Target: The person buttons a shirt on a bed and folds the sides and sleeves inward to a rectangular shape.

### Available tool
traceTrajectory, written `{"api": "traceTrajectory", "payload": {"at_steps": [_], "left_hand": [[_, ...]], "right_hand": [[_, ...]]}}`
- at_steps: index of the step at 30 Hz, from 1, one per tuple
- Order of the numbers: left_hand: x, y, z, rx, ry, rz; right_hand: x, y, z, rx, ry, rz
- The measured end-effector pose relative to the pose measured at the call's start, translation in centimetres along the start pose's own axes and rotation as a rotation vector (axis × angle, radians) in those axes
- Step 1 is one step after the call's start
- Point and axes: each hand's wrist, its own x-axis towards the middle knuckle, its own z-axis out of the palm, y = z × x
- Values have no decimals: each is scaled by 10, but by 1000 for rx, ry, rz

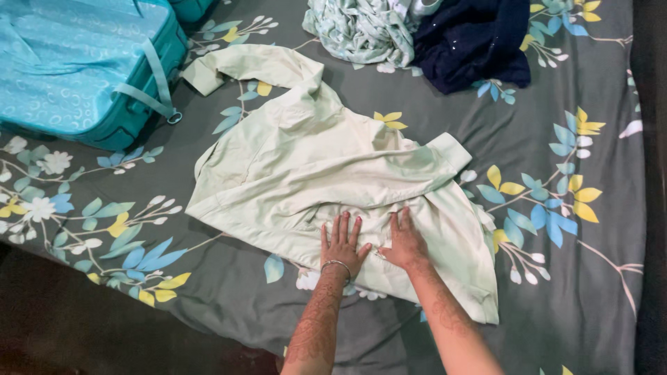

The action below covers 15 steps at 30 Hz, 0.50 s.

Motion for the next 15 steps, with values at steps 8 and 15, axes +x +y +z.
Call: {"api": "traceTrajectory", "payload": {"at_steps": [8,15], "left_hand": [[2,-1,-15,-46,-103,1],[36,-19,-39,-169,341,123]], "right_hand": [[33,-43,-29,-174,-336,267],[47,-59,-40,-136,-363,391]]}}
